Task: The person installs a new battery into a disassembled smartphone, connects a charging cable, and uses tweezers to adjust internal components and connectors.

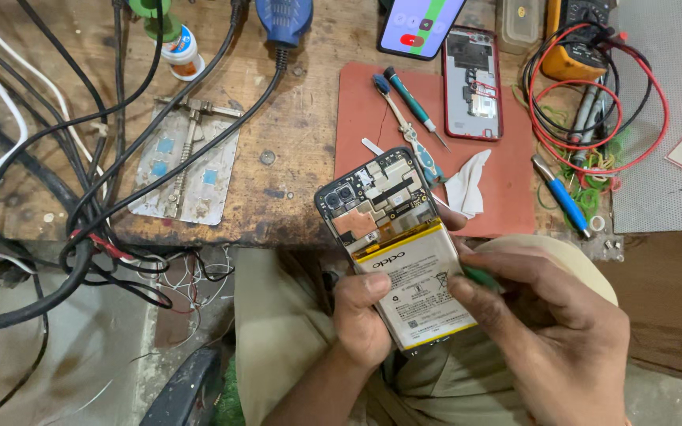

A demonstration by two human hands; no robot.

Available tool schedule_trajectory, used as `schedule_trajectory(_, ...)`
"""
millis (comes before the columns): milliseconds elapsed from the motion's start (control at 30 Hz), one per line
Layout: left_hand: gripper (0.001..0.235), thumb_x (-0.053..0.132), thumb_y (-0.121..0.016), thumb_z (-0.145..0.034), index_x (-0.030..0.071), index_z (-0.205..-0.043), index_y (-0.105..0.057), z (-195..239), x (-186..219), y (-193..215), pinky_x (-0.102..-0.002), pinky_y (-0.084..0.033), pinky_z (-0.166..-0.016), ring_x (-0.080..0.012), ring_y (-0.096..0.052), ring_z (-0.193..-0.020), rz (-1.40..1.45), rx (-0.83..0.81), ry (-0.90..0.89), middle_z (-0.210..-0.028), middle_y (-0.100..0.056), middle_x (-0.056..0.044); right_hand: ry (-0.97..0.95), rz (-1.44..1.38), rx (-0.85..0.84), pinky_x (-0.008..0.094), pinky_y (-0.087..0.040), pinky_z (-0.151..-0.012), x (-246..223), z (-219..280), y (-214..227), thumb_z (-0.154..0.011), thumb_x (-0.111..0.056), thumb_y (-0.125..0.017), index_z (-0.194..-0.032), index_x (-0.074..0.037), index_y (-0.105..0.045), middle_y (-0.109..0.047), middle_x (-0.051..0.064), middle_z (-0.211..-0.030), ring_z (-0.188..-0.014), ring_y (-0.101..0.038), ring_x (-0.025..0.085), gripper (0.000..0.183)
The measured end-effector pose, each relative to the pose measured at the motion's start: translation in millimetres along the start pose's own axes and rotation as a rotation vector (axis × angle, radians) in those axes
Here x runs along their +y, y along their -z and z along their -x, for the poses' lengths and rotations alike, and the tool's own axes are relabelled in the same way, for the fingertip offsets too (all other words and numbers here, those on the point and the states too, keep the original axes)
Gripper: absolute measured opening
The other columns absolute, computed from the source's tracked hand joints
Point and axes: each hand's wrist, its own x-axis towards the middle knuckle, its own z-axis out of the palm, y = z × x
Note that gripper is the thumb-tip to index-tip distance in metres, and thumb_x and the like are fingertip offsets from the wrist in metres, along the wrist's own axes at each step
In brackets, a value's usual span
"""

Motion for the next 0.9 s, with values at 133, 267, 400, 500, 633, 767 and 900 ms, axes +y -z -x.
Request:
schedule_trajectory(133,0.08,0.034,-0.062,-0.088,-0.005,-0.155,-0.043,4.2,-0.5,-0.2,-0.043,-0.051,-0.109,-0.0275,-0.063,-0.123,0.002,-0.018,0.018,-0.134,-0.06,-0.021,0.052,0.1,0.05,0.024,-0.055,-0.073,-7.2,1.6,-1.1,-0.083,0.007,-0.077,-0.103,0.003,-0.077,-0.074,0.011,-0.098,-0.087,-0.068,0.01,0.02)
schedule_trajectory(267,0.073,0.03,-0.061,-0.09,-0.007,-0.151,-0.044,10.2,-7.5,6.1,-0.044,-0.05,-0.112,-0.0277,-0.063,-0.125,-0.009,0.003,0.004,-0.138,-0.06,-0.02,0.071,0.137,0.102,0.023,-0.052,-0.071,-14.0,1.8,-2.4,-0.084,0.007,-0.077,-0.102,0.006,-0.075,-0.074,0.011,-0.1,-0.087,-0.066,0.011,0.019)
schedule_trajectory(400,0.072,0.026,-0.06,-0.088,-0.006,-0.151,-0.046,13.7,-13.1,15.1,-0.046,-0.05,-0.115,-0.0288,-0.063,-0.128,0.007,0.054,0.059,-0.143,-0.06,-0.02,0.087,0.097,0.105,0.023,-0.056,-0.078,-17.8,1.6,-2.7,-0.087,0.006,-0.075,-0.103,0.006,-0.073,-0.073,0.01,-0.104,-0.093,-0.068,0.01,0.016)
schedule_trajectory(500,0.072,0.025,-0.06,-0.088,-0.006,-0.151,-0.046,13.1,-14.8,17.8,-0.047,-0.05,-0.115,-0.0302,-0.063,-0.127,0.036,0.056,0.062,-0.141,-0.06,-0.021,0.079,0.142,0.107,0.023,-0.054,-0.075,-16.6,1.9,-3.1,-0.087,0.005,-0.076,-0.102,0.006,-0.074,-0.074,0.01,-0.103,-0.091,-0.068,0.011,0.016)
schedule_trajectory(633,0.071,0.026,-0.06,-0.091,-0.005,-0.154,-0.045,12.4,-9.9,12.7,-0.043,-0.051,-0.111,-0.0262,-0.063,-0.124,0.045,-0.008,0.03,-0.137,-0.06,-0.018,0.14,0.139,0.067,0.022,-0.054,-0.076,-14.2,-0.3,-3.5,-0.087,0.004,-0.077,-0.103,0.006,-0.074,-0.074,0.01,-0.103,-0.092,-0.067,0.01,0.016)
schedule_trajectory(767,0.07,0.024,-0.06,-0.089,-0.005,-0.151,-0.045,12.1,-5.3,8.9,-0.045,-0.052,-0.112,-0.0263,-0.062,-0.124,-0.018,0.02,0.017,-0.139,-0.06,-0.018,0.172,0.256,0.037,0.023,-0.052,-0.073,-14.6,-1.7,-3.7,-0.082,0.003,-0.08,-0.102,0.003,-0.076,-0.074,0.007,-0.098,-0.088,-0.066,0.01,0.02)
schedule_trajectory(900,0.059,0.016,-0.057,-0.09,-0.007,-0.143,-0.05,13.8,-11.3,14.8,-0.046,-0.055,-0.103,-0.0279,-0.067,-0.114,-0.088,0.123,0.009,-0.13,-0.065,-0.019,0.284,0.341,0.056,0.024,-0.054,-0.081,-15.0,-1.1,-6.4,-0.082,0.003,-0.08,-0.101,0.001,-0.076,-0.074,0.006,-0.097,-0.093,-0.068,0.011,0.02)
